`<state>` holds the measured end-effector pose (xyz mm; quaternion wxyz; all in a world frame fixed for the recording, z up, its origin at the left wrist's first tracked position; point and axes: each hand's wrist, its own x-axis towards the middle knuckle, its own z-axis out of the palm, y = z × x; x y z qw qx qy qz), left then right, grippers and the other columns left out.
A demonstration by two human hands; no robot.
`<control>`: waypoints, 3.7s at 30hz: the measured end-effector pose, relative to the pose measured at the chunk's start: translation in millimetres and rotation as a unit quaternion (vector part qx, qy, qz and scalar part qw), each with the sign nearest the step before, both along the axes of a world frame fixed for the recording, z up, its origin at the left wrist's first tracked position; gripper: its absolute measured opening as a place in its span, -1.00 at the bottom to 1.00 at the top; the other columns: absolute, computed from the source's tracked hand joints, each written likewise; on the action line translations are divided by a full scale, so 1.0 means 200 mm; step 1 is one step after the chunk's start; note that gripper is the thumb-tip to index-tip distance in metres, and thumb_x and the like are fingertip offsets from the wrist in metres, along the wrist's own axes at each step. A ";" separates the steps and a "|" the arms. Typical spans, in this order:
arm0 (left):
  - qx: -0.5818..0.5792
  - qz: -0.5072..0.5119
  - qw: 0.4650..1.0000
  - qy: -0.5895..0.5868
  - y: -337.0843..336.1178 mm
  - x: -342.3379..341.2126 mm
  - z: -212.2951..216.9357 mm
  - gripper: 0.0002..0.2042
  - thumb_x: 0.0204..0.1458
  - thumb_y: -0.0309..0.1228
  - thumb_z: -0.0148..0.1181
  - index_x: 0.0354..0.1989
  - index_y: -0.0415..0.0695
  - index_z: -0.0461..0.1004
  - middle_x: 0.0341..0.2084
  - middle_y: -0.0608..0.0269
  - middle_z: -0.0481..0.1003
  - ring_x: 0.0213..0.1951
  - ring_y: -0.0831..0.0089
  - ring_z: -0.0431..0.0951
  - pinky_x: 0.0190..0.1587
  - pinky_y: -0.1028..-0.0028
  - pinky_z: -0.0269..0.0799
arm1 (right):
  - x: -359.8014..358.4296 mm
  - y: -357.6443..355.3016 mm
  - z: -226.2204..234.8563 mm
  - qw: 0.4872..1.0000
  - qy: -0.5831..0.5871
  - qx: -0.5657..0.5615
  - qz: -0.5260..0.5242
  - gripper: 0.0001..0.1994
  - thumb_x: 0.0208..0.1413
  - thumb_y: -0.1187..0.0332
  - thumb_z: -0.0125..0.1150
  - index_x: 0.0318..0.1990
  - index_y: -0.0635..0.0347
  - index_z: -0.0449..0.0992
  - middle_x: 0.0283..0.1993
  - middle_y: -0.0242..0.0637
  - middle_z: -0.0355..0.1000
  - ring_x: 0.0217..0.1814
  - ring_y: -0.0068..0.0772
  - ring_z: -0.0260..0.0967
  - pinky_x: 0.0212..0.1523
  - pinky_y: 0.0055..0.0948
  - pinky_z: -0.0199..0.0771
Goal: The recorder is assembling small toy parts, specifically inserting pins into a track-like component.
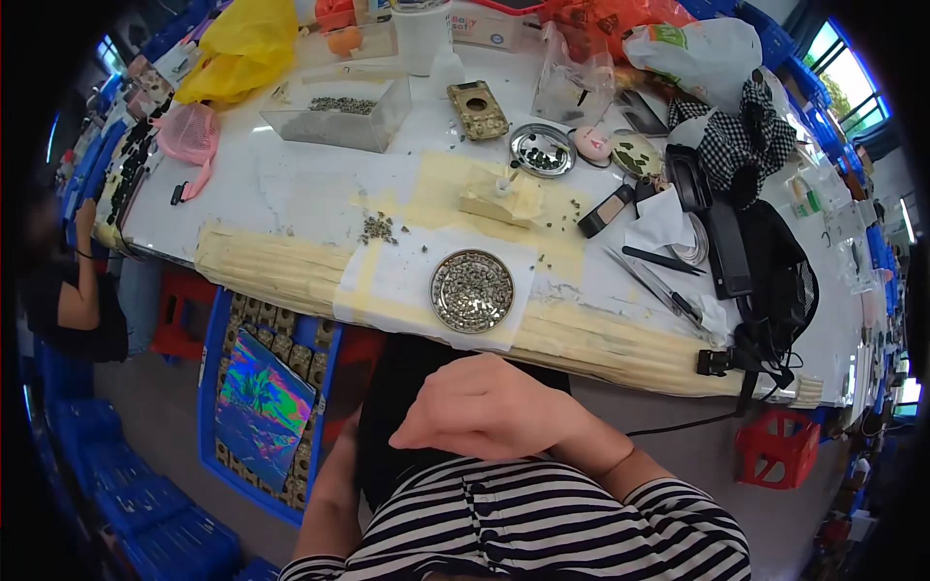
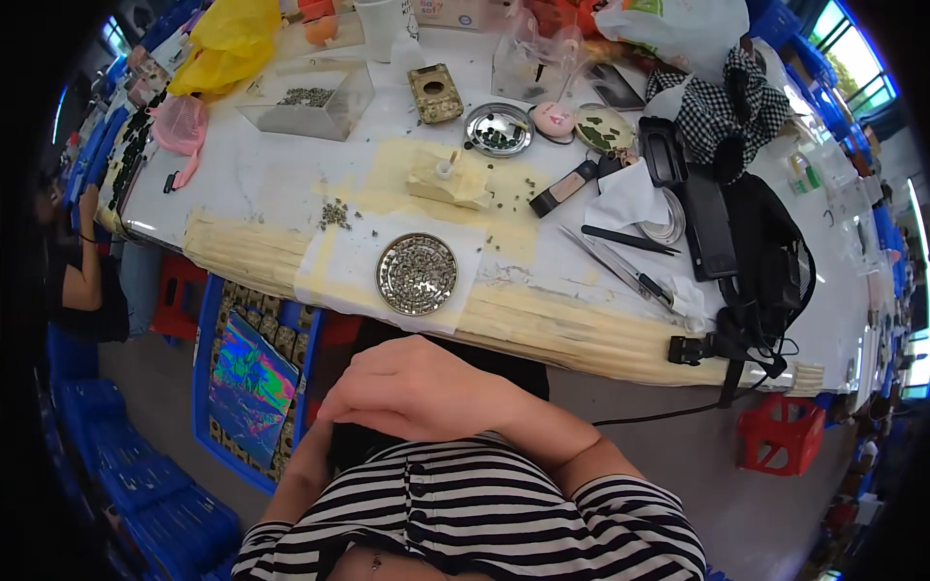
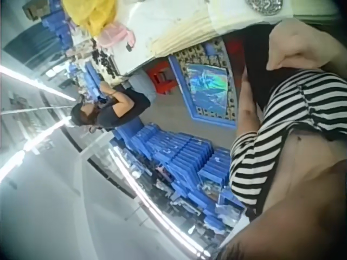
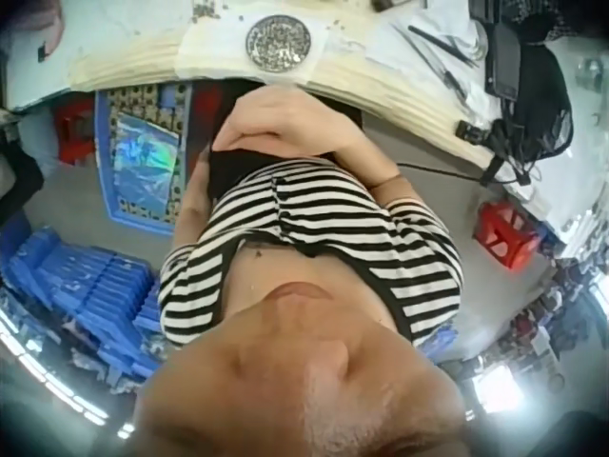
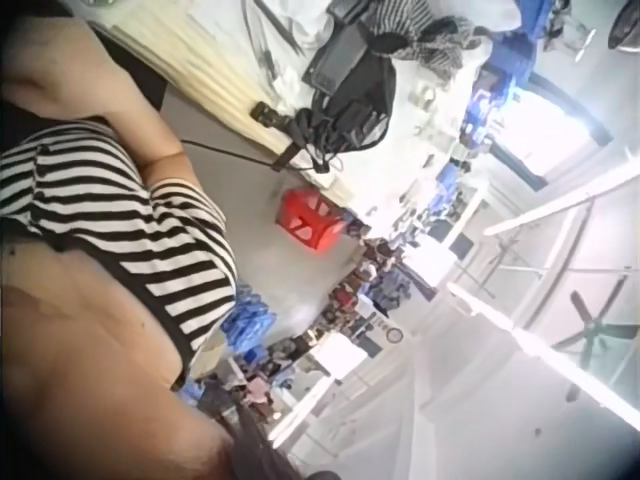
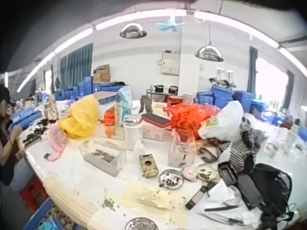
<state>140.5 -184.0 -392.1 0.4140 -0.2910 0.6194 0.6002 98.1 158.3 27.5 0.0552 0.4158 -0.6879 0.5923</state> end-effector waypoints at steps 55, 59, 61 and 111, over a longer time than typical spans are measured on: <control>-0.053 -0.021 0.517 0.854 0.84 -0.91 1.87 -0.83 0.16 -0.65 0.03 -0.13 -0.41 0.50 -0.43 0.09 0.52 -0.41 0.49 0.47 -0.35 0.58 0.40 | -0.02 0.36 -0.10 0.779 -0.120 0.154 -0.596 -0.92 0.00 0.57 0.30 -0.38 0.35 0.50 -0.42 -0.25 0.37 -0.45 -0.40 0.43 -0.43 -0.50 0.47; -0.052 -0.023 0.525 0.849 0.84 -0.90 1.87 -0.83 0.14 -0.67 0.04 -0.14 -0.40 0.51 -0.44 0.09 0.53 -0.43 0.48 0.47 -0.38 0.57 0.39 | -0.03 0.35 -0.11 0.776 -0.108 0.180 -0.595 -0.91 -0.01 0.57 0.30 -0.39 0.34 0.48 -0.42 -0.25 0.36 -0.44 -0.37 0.41 -0.43 -0.48 0.45; -0.045 -0.026 0.527 0.848 0.83 -0.90 1.87 -0.83 0.12 -0.68 0.04 -0.16 -0.40 0.52 -0.44 0.08 0.53 -0.44 0.47 0.47 -0.39 0.56 0.39 | -0.03 0.35 -0.12 0.776 -0.098 0.193 -0.593 -0.89 -0.01 0.57 0.30 -0.39 0.33 0.45 -0.42 -0.25 0.34 -0.42 -0.34 0.39 -0.43 -0.44 0.43; -0.035 -0.097 0.540 0.835 0.83 -0.88 1.88 -0.82 0.15 -0.62 0.04 -0.13 -0.43 0.49 -0.46 0.07 0.48 -0.44 0.43 0.45 -0.38 0.53 0.39 | -0.08 0.40 -0.07 0.693 0.034 0.288 -0.661 -0.89 -0.08 0.51 0.35 -0.39 0.18 0.53 -0.42 -0.33 0.40 -0.36 -0.24 0.31 -0.35 -0.34 0.34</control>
